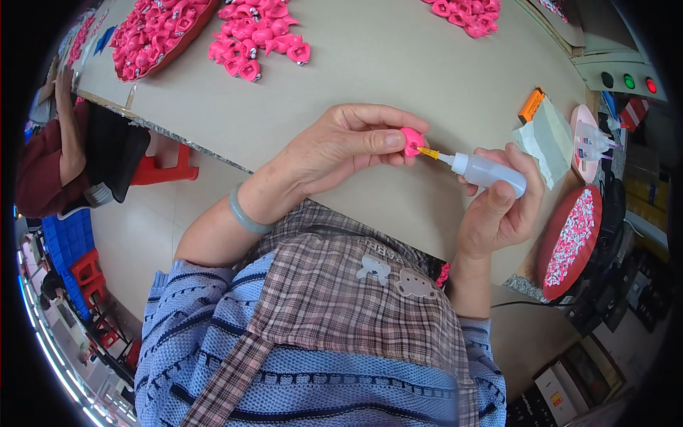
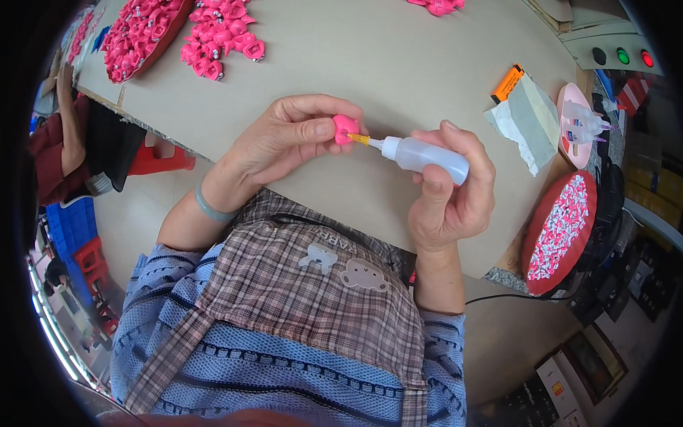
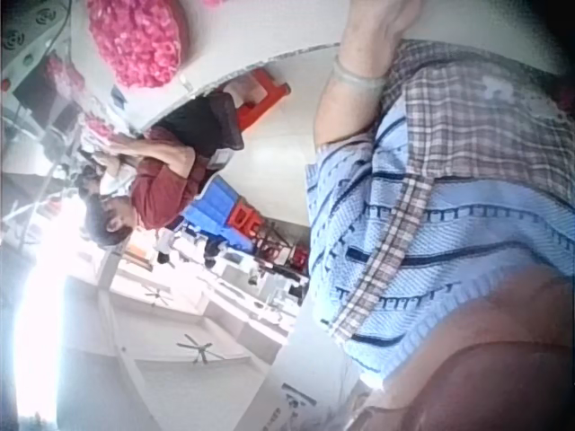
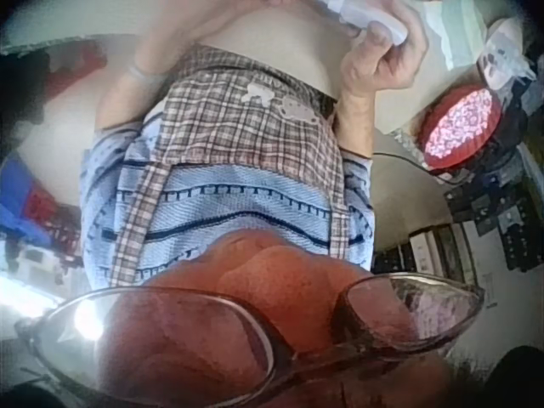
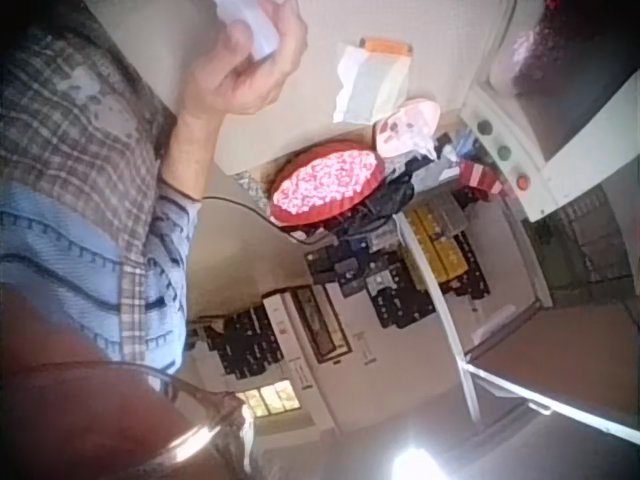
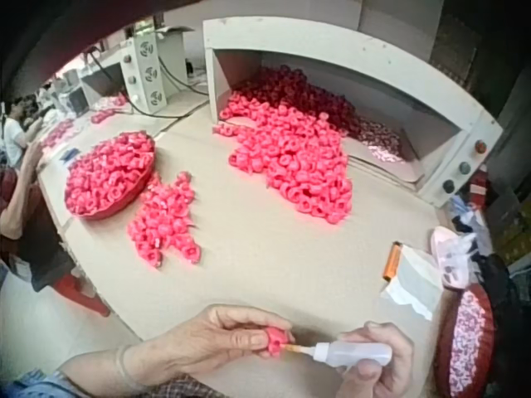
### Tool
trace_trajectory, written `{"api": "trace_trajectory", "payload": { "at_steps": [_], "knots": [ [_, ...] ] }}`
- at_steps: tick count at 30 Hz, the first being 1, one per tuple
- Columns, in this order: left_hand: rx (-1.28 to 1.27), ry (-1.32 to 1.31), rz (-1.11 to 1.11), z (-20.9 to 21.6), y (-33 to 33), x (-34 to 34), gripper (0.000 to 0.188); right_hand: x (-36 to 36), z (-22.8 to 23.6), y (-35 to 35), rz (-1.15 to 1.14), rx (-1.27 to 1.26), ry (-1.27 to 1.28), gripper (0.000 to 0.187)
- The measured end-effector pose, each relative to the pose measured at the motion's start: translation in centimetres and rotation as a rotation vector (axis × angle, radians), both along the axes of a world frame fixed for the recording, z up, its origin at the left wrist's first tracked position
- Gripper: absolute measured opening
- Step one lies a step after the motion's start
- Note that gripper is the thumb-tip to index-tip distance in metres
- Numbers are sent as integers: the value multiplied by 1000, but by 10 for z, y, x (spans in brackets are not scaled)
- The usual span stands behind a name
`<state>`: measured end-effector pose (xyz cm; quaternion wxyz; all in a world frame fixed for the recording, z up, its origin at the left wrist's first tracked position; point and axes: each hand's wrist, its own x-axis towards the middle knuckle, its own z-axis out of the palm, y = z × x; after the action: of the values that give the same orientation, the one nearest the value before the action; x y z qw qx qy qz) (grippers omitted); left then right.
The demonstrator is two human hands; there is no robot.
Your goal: The person applies glue to toy parts using a squeeze bottle, attaches small decorative pieces onto them by hand, and retrieves additional parts from an upper tray onto the table.
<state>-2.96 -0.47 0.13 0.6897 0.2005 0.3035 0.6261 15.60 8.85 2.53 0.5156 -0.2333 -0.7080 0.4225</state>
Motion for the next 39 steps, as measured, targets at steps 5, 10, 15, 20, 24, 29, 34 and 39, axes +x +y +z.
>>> {"api": "trace_trajectory", "payload": {
  "at_steps": [5, 10, 15, 20, 24, 29, 34, 39],
  "knots": [
    [-13, 9, 4, 1, 0, 0, 32, 0, 1, 0, -9, 5, -22, 42],
    [-10, 45, -2, 3, 1, 0, 29, 1, 0, 1, -16, 31, -17, 41],
    [-9, 56, -8, 4, 1, 0, 26, 2, -2, 2, -23, 83, -13, 40],
    [4, 35, -8, 4, 1, -1, 25, 3, -4, 2, -48, 113, -28, 41],
    [7, 31, -4, 2, 1, -1, 25, 3, -5, 2, -42, 146, -35, 41],
    [-3, 1, 5, 3, 2, -2, 25, 4, -5, 2, -31, 143, -31, 41],
    [-14, -1, 10, 3, 1, -2, 25, 4, -5, 3, -37, 134, -35, 40],
    [10, -5, -4, 2, 2, -4, 24, 7, -6, 3, -41, 141, -44, 40]
  ]
}}
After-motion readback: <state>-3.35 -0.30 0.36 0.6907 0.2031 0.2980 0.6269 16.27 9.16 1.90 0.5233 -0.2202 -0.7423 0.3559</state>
